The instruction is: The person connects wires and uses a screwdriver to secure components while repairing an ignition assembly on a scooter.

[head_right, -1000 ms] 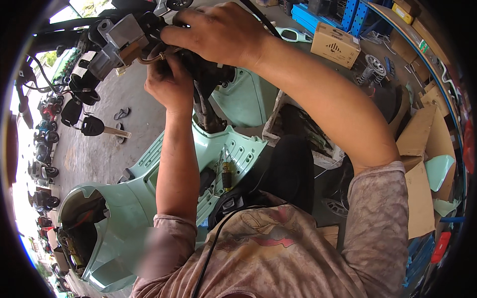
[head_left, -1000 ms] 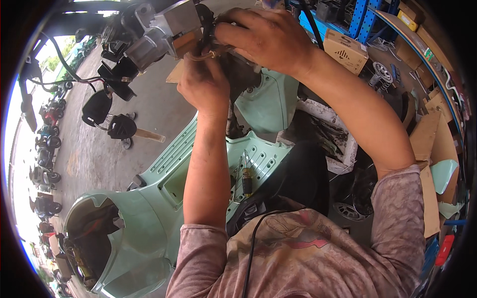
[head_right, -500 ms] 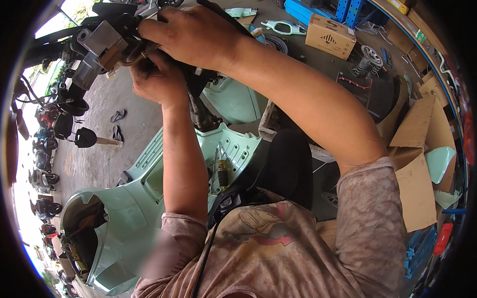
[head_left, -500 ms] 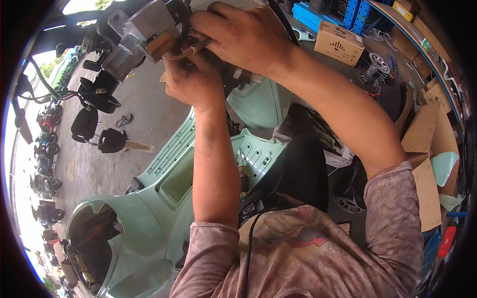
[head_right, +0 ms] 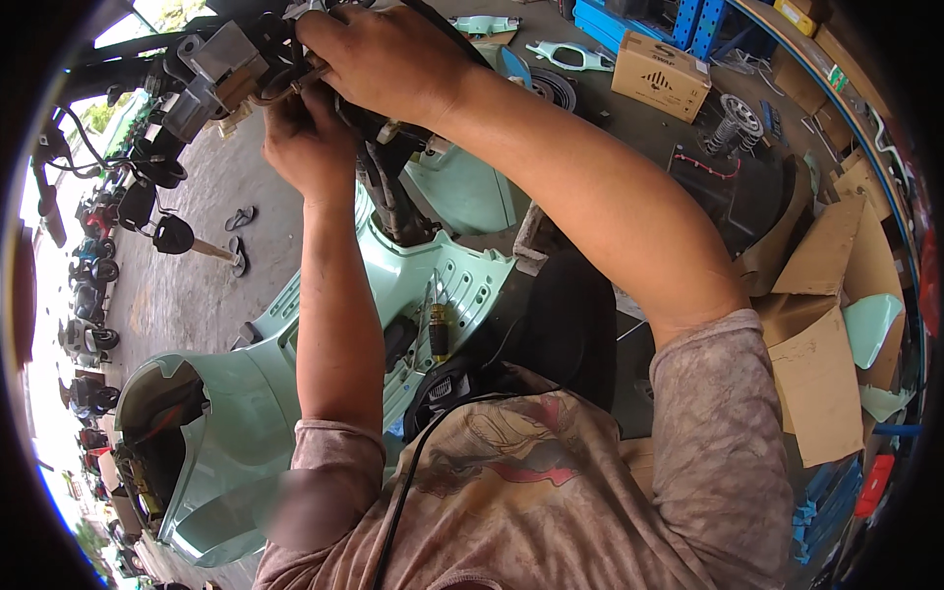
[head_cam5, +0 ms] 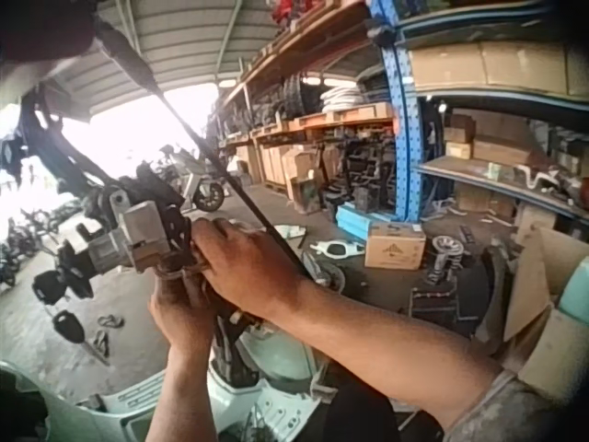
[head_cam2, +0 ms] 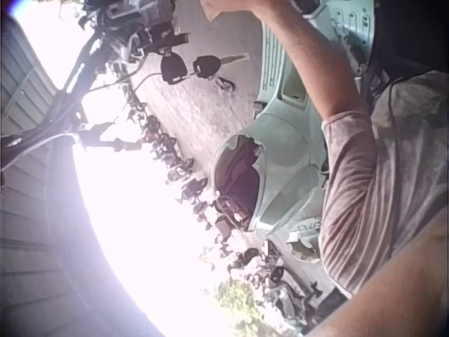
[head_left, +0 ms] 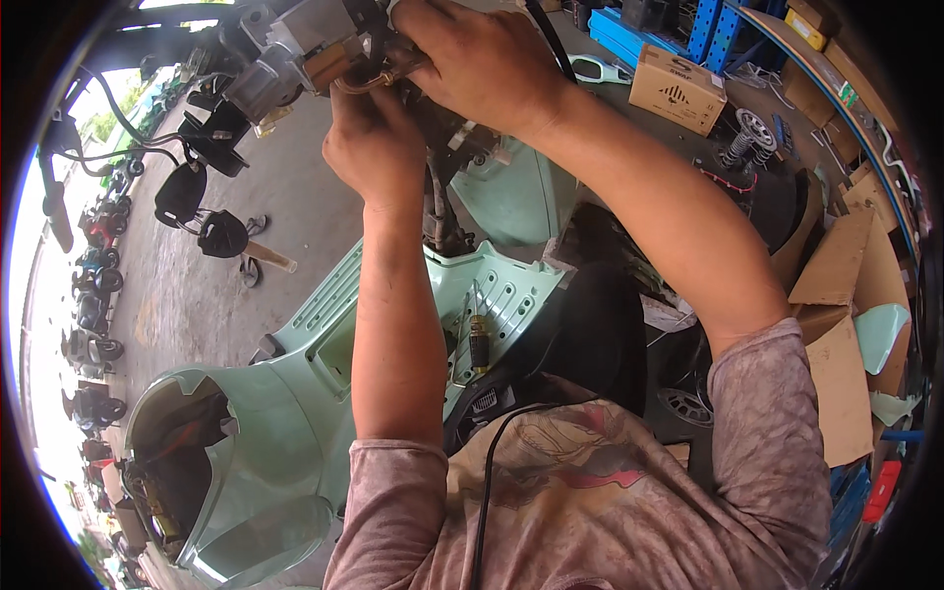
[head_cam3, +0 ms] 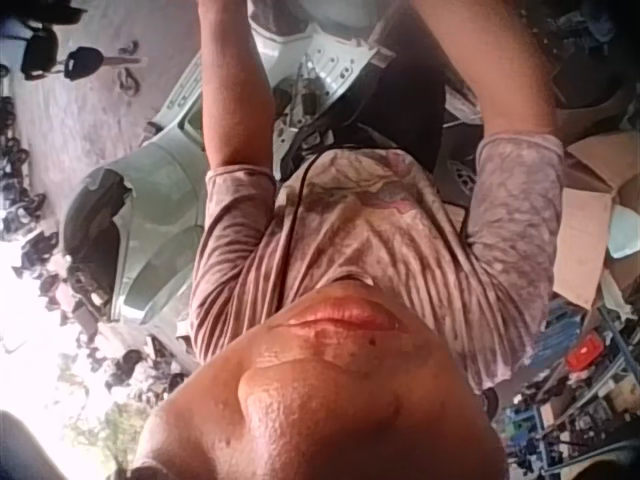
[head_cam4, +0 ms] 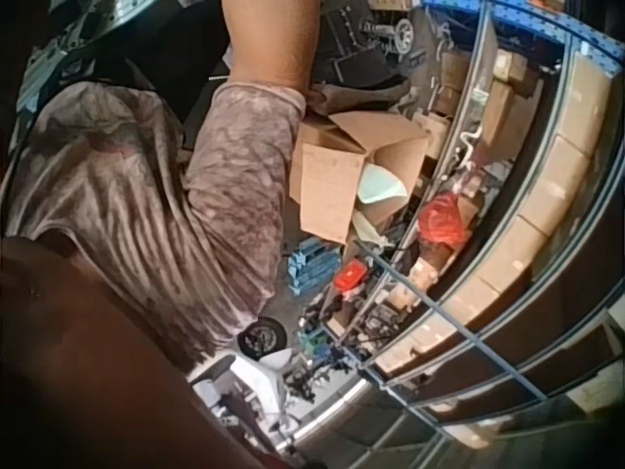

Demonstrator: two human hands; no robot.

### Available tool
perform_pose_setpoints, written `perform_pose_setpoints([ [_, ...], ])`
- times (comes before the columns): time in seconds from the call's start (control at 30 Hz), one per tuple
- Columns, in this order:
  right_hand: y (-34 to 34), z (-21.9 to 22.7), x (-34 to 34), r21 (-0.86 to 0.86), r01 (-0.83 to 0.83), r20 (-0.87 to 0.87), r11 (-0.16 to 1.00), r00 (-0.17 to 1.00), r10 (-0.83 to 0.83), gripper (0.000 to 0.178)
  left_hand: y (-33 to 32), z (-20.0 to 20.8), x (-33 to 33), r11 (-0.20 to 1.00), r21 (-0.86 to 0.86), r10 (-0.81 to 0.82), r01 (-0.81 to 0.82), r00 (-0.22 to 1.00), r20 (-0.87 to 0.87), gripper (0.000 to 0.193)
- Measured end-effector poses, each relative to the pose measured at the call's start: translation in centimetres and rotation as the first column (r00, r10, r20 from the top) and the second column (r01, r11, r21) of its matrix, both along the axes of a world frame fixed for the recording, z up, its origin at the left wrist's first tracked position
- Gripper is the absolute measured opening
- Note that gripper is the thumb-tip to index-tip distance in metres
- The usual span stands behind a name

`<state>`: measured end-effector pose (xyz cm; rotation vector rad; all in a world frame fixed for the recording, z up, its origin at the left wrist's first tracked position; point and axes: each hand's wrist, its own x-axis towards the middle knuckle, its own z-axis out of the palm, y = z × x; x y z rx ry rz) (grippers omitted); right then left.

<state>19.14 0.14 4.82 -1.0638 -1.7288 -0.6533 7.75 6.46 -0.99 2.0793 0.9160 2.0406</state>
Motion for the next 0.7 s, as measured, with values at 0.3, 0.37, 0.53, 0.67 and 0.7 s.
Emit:
perform_pose_setpoints([
  [0.3,1.7,-1.3,0.2,0.045,0.128,-0.020,0.991,0.992,-0.127,0.024,-1.0,1.6,0.4,0.985,-0.098,-0.131,0.141,0.986,0.102,0.015],
  [0.37,1.3,-1.3,0.0,0.085,0.132,-0.031,0.988,0.991,-0.130,0.025,-1.1,1.5,0.7,0.996,-0.091,0.029,-0.021,0.996,0.087,0.017],
  [0.53,1.4,-1.5,-0.1,0.108,0.128,-0.050,0.986,0.991,-0.123,0.023,-0.5,0.9,2.2,0.996,-0.013,0.093,-0.093,0.967,0.238,0.018],
  [0.67,1.1,-1.5,-0.1,0.078,0.123,-0.054,0.989,0.991,-0.119,0.023,-0.7,1.1,2.6,0.999,0.015,0.044,-0.051,0.946,0.321,0.017],
  [0.7,1.0,-1.5,-0.1,0.054,0.117,-0.058,0.992,0.992,-0.113,0.023,-0.9,1.0,2.6,0.999,0.035,-0.033,0.022,0.934,0.356,0.016],
])
